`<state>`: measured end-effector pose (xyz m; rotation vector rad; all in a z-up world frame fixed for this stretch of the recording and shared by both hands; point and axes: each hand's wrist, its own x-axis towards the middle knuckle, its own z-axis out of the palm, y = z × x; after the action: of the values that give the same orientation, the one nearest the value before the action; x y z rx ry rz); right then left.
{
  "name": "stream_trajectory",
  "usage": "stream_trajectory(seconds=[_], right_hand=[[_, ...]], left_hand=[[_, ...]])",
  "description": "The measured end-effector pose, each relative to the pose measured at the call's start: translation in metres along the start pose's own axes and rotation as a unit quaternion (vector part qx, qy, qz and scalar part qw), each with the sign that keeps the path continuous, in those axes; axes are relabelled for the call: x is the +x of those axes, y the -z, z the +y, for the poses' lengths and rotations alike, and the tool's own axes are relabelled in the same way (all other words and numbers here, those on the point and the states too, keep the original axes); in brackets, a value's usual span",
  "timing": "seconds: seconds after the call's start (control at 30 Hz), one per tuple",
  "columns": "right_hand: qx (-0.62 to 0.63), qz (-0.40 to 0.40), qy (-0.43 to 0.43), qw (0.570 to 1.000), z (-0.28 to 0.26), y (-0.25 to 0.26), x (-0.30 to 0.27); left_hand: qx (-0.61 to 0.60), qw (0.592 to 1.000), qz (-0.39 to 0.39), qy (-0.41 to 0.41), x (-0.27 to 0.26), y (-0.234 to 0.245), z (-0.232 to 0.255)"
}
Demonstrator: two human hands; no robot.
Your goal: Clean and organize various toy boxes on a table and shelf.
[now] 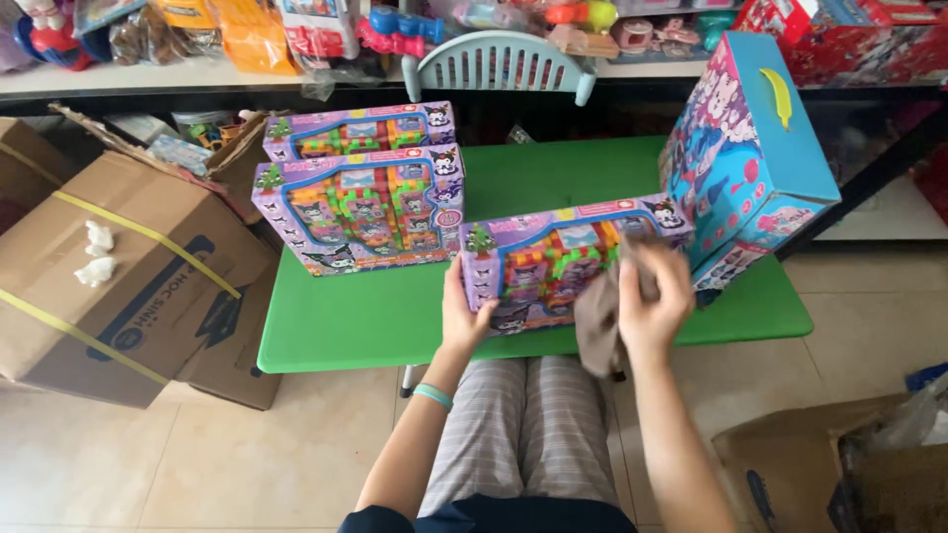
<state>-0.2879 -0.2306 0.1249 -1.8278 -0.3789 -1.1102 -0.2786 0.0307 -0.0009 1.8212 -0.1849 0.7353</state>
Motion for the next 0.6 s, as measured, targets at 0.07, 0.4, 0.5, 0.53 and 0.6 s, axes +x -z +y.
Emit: stream_trajectory(seconds=[0.07, 0.4, 0.5, 0.53, 0.6], right_hand=[[-0.016, -0.035, 0.018, 0.999, -0.039, -0.016, 0.039], [-0.070, -0.326, 0.132, 0.933, -0.091, -0.087, 0.080], [-0.127, -0.307, 0.092, 0.939, -0.054, -0.071, 0.088], [-0.130, -0.307, 0.094, 0.938, -0.053, -0.075, 0.085], [-0.188, -0.266, 0.108, 0.939, -0.050, -0.084, 0.084]], left_hand=[[0.016, 1.000, 0.003, -0.008, -0.002, -0.001, -0.002], [0.079, 0.993, 0.026, -0.090, -0.004, -0.004, -0.010], [0.067, 0.997, 0.015, -0.048, -0.005, -0.008, -0.009], [0.063, 0.997, 0.017, -0.048, -0.006, -0.007, -0.012], [0.087, 0.994, 0.031, -0.061, -0.005, -0.011, -0.017]])
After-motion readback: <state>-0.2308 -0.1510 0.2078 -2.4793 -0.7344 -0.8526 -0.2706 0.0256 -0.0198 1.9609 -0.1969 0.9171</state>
